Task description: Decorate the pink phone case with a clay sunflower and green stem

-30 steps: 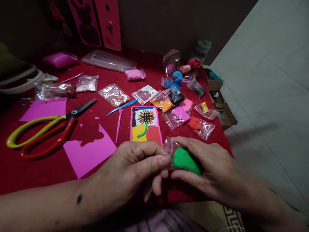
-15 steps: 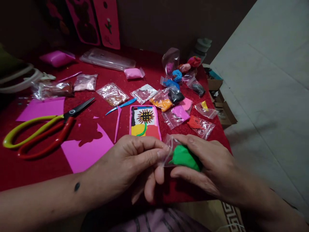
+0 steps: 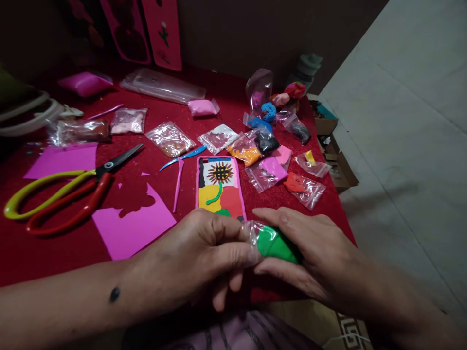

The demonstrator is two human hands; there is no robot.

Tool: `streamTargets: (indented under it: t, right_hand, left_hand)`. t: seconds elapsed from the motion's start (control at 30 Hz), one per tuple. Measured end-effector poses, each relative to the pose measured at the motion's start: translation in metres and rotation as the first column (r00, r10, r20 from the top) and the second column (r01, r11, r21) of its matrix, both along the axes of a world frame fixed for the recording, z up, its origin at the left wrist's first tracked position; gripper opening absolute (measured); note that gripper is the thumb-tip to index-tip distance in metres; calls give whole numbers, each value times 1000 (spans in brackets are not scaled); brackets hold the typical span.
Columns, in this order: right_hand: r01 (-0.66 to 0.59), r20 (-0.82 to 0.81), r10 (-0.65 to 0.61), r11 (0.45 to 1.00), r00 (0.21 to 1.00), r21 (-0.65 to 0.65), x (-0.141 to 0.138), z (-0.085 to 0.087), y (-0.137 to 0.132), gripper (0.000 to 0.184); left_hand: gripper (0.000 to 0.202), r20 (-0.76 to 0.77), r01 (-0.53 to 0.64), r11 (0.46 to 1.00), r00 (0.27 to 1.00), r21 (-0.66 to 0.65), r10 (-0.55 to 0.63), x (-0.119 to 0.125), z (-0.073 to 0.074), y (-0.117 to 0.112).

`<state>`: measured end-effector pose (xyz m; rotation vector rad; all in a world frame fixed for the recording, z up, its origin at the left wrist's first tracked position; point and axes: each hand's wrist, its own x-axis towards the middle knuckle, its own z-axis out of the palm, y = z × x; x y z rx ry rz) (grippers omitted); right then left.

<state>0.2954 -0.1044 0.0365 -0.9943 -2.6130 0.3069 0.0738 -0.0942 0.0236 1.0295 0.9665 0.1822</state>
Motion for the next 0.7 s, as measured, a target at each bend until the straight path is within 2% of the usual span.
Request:
streamTargets:
  t: [0.1, 0.2, 0.3, 0.57, 0.7]
  right_hand:
    - [-23, 3, 23, 999, 1000, 40, 0, 3, -2, 43]
    - [-64, 20, 62, 996, 998, 68, -1, 6, -4, 41]
    - [-62, 34, 59, 994, 998, 90, 0, 7, -6, 40]
    - [-49, 52, 45, 995, 998, 84, 0, 9, -6, 36]
    - [-31, 40, 28, 995, 999, 93, 0, 9, -5, 33]
  left_hand:
    - [31, 56, 2, 1000, 998, 4, -3, 2, 2, -4]
    - [35, 128, 8, 999, 992, -44, -2, 5, 4, -7]
    - [37, 131, 18, 999, 991, -36, -13, 6, 4, -10]
    - [30, 91, -8, 979, 996, 203, -11, 4, 2, -11]
    - [26, 98, -21, 991, 995, 130, 8, 4, 4, -10]
